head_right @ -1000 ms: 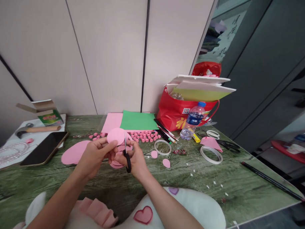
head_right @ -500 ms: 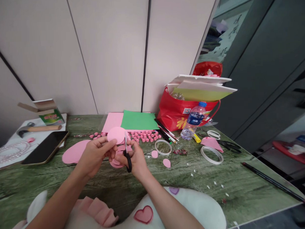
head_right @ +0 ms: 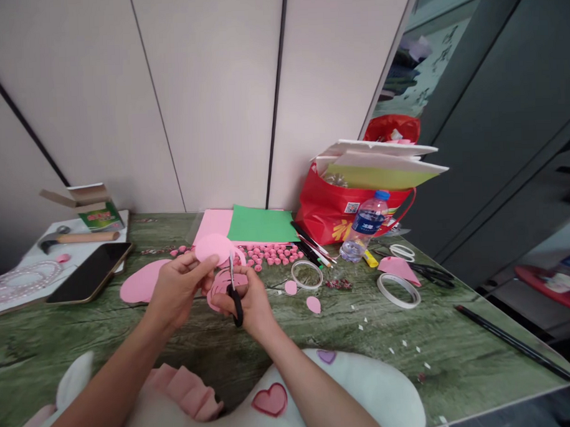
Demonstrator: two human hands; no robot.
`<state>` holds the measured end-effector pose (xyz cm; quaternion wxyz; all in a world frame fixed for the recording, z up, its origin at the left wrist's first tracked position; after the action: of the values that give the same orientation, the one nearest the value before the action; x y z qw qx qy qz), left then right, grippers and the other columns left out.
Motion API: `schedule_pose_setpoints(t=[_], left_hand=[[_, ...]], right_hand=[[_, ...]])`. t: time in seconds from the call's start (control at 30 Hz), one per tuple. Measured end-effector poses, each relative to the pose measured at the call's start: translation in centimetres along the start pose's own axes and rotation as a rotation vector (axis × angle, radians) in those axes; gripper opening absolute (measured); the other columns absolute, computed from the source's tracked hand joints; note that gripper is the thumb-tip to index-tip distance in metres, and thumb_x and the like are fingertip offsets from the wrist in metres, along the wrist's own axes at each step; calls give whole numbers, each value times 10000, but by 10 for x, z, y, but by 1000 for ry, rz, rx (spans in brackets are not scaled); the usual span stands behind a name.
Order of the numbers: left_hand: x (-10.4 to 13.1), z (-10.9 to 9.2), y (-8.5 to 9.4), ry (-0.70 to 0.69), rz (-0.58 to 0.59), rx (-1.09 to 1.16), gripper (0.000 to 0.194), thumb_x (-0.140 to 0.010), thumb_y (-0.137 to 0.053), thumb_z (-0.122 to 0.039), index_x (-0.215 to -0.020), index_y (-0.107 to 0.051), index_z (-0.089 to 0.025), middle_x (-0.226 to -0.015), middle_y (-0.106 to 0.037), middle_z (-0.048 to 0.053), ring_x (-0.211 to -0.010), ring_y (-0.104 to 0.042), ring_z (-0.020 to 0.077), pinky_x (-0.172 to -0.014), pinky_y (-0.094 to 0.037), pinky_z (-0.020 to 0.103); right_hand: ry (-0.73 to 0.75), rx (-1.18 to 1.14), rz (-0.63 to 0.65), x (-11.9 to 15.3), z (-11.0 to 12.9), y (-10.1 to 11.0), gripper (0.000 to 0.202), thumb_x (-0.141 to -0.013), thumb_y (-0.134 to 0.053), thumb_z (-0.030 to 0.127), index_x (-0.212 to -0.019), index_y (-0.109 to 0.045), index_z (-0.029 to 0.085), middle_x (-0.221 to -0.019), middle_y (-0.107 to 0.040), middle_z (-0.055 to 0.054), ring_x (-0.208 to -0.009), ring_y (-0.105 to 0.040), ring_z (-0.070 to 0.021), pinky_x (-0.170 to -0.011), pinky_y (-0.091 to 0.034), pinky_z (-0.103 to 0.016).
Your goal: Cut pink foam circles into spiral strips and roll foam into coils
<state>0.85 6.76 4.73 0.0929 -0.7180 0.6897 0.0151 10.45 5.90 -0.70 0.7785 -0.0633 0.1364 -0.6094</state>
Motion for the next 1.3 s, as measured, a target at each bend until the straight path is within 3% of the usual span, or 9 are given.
schedule_pose_setpoints(t=[0.4,0.57,0.83,1.3], left_hand=[[3,1,-7,15,64,-13,189,-671,-597,-281,-574,-525,-135,-403,-491,-40,-349,-425,64,-364,-333,185],[2,1,-5,13,37,-25,164,-635,-622,-247,-555,-530,-136,-395,-480,-47,-355,-409,56,-364,-317,180],[3,8,-7,89,58,-76,188,-589,-656,-250,-521,-523,-136,-346,-436,-64,-309,-347,34,-322,-257,165],[4,6,-6,75,44,-63,239,-622,-635,-262,-491,-482,-133,-351,-431,-62,-326,-344,28,-336,-256,153]], right_hand=[[34,-30,24,2,3,-5,539,-530,-725,337,-913,-375,192,-517,-541,71,-367,-451,-68,-374,-353,-182],[-4,3,3,1,0,-2,560,-507,-727,358,-901,-362,197,-480,-523,86,-356,-448,-72,-359,-325,-170],[14,-18,-30,1,7,5,584,-477,-750,258,-910,-362,204,-561,-517,77,-462,-446,-67,-446,-340,-180],[12,-12,-9,1,8,3,547,-482,-747,265,-879,-378,193,-507,-479,101,-402,-380,-44,-432,-324,-175]])
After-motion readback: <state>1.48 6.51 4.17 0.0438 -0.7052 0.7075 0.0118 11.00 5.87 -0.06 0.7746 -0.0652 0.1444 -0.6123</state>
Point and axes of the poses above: each hand's wrist, its own x-axis away from the middle knuckle, its own y-axis out of the back of the hand, z = x × y, the point moved 10 cm from there along -x, towards the middle knuckle
